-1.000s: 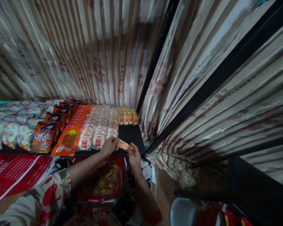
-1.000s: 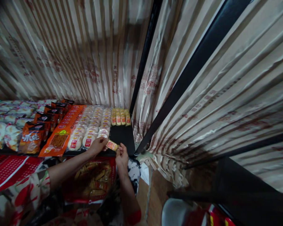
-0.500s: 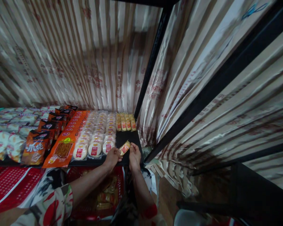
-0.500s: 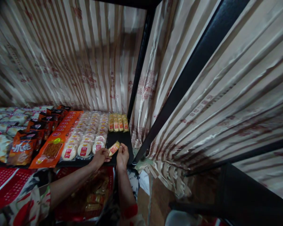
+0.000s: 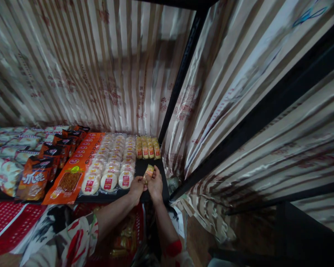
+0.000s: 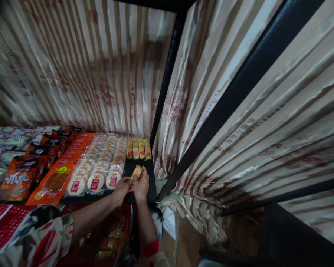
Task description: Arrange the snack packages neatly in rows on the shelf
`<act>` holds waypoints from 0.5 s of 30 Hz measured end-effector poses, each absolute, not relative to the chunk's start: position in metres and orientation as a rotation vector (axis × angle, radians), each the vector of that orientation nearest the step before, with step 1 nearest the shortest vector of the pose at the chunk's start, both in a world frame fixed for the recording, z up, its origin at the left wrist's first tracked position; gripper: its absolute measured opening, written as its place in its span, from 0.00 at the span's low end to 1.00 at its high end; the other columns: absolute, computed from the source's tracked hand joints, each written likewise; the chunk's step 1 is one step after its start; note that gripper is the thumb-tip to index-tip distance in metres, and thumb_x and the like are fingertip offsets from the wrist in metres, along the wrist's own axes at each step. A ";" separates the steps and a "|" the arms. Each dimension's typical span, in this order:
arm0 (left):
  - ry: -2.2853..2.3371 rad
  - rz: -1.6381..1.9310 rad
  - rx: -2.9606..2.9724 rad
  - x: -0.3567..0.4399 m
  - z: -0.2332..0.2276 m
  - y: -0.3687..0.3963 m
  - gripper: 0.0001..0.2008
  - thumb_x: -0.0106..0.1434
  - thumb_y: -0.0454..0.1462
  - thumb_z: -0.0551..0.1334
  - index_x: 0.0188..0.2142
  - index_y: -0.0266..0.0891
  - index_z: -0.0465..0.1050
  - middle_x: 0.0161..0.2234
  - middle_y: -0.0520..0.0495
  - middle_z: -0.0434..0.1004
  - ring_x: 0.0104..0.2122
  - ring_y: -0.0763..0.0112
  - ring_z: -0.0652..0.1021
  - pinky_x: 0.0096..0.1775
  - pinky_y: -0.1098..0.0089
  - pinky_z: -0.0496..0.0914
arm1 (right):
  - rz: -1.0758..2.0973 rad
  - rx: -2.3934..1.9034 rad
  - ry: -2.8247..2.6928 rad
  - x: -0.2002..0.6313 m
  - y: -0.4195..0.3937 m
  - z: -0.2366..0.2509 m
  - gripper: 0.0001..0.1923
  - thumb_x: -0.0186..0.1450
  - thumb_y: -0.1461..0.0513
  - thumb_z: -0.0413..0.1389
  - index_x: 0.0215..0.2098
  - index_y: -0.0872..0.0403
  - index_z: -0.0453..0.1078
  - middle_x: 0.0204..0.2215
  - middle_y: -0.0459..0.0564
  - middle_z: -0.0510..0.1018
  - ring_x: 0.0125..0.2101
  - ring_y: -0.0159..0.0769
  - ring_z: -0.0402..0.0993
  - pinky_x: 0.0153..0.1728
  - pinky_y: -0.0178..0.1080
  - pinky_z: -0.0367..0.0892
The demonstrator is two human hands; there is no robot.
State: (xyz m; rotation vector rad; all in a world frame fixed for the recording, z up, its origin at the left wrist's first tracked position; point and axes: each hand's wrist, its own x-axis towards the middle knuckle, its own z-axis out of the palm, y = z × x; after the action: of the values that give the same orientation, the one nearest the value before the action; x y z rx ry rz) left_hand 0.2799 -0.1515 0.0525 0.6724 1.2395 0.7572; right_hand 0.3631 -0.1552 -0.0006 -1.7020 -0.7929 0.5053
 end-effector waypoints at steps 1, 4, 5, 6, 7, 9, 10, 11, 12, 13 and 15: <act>1.250 0.742 0.655 0.280 0.053 -0.150 0.08 0.63 0.25 0.52 0.30 0.35 0.65 0.22 0.54 0.70 0.21 0.81 0.72 0.29 0.77 0.70 | 0.497 -1.709 -0.809 0.363 -0.154 0.001 0.29 0.53 0.59 0.57 0.54 0.53 0.66 0.40 0.54 0.74 0.35 0.38 0.73 0.39 0.40 0.70; 1.247 0.710 0.627 0.280 0.056 -0.147 0.08 0.62 0.25 0.52 0.34 0.35 0.66 0.27 0.49 0.75 0.24 0.79 0.75 0.32 0.77 0.72 | 0.503 -1.692 -0.828 0.361 -0.147 0.001 0.28 0.53 0.59 0.56 0.54 0.53 0.67 0.39 0.53 0.73 0.34 0.37 0.73 0.38 0.39 0.71; 1.240 0.704 0.628 0.280 0.057 -0.147 0.08 0.61 0.25 0.53 0.37 0.34 0.67 0.31 0.47 0.76 0.27 0.78 0.76 0.32 0.77 0.73 | 0.516 -1.684 -0.821 0.362 -0.144 0.000 0.28 0.53 0.60 0.56 0.53 0.54 0.67 0.39 0.53 0.74 0.34 0.36 0.73 0.38 0.39 0.71; 1.230 0.704 0.631 0.279 0.059 -0.149 0.11 0.60 0.25 0.53 0.41 0.34 0.67 0.35 0.44 0.77 0.31 0.76 0.77 0.34 0.76 0.73 | 0.533 -1.673 -0.815 0.362 -0.141 -0.002 0.28 0.53 0.60 0.56 0.53 0.54 0.66 0.39 0.52 0.74 0.34 0.36 0.73 0.37 0.39 0.71; 1.224 0.710 0.635 0.278 0.061 -0.151 0.15 0.59 0.24 0.54 0.45 0.34 0.66 0.41 0.41 0.76 0.35 0.73 0.78 0.35 0.76 0.74 | 0.550 -1.659 -0.812 0.363 -0.138 -0.004 0.28 0.53 0.60 0.56 0.54 0.54 0.66 0.39 0.52 0.74 0.34 0.35 0.73 0.38 0.39 0.71; 1.228 0.719 0.639 0.276 0.067 -0.156 0.24 0.57 0.23 0.54 0.54 0.33 0.61 0.52 0.36 0.70 0.44 0.68 0.76 0.38 0.74 0.74 | 0.574 -1.631 -0.808 0.365 -0.132 -0.008 0.28 0.54 0.59 0.56 0.54 0.54 0.66 0.38 0.51 0.74 0.34 0.34 0.73 0.38 0.38 0.70; 1.231 0.722 0.640 0.275 0.070 -0.158 0.28 0.56 0.23 0.54 0.57 0.34 0.58 0.56 0.35 0.65 0.48 0.66 0.75 0.40 0.73 0.74 | 0.576 -1.617 -0.806 0.367 -0.129 -0.009 0.28 0.54 0.59 0.55 0.54 0.53 0.65 0.38 0.51 0.74 0.35 0.34 0.73 0.38 0.38 0.70; 1.226 0.724 0.646 0.275 0.073 -0.160 0.29 0.56 0.24 0.54 0.59 0.34 0.56 0.59 0.35 0.62 0.50 0.64 0.73 0.42 0.72 0.74 | 0.574 -1.604 -0.806 0.368 -0.125 -0.010 0.28 0.54 0.59 0.55 0.54 0.53 0.65 0.38 0.51 0.74 0.35 0.34 0.73 0.38 0.38 0.71; 1.219 0.727 0.660 0.274 0.075 -0.161 0.29 0.57 0.25 0.54 0.60 0.34 0.55 0.61 0.35 0.60 0.52 0.63 0.72 0.44 0.71 0.73 | 0.569 -1.592 -0.804 0.368 -0.122 -0.011 0.28 0.54 0.59 0.55 0.54 0.53 0.65 0.38 0.51 0.73 0.35 0.35 0.73 0.38 0.38 0.71; 1.208 0.731 0.686 0.273 0.078 -0.161 0.28 0.58 0.26 0.53 0.60 0.34 0.56 0.61 0.36 0.59 0.54 0.63 0.71 0.47 0.69 0.72 | 0.565 -1.583 -0.801 0.369 -0.118 -0.012 0.29 0.54 0.59 0.55 0.55 0.53 0.64 0.38 0.51 0.73 0.35 0.35 0.73 0.38 0.38 0.71; 1.180 0.755 0.758 0.273 0.081 -0.157 0.26 0.61 0.28 0.52 0.60 0.35 0.58 0.61 0.38 0.60 0.57 0.63 0.68 0.54 0.67 0.67 | 0.572 -1.567 -0.802 0.369 -0.110 -0.013 0.30 0.54 0.60 0.55 0.56 0.53 0.62 0.37 0.50 0.74 0.35 0.35 0.73 0.38 0.38 0.71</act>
State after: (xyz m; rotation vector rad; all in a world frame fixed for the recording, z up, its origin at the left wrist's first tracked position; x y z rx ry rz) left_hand 0.2726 -0.1572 0.0808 0.7575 1.1800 0.7546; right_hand 0.3685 -0.1103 -0.0128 -1.5672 -0.8023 0.5720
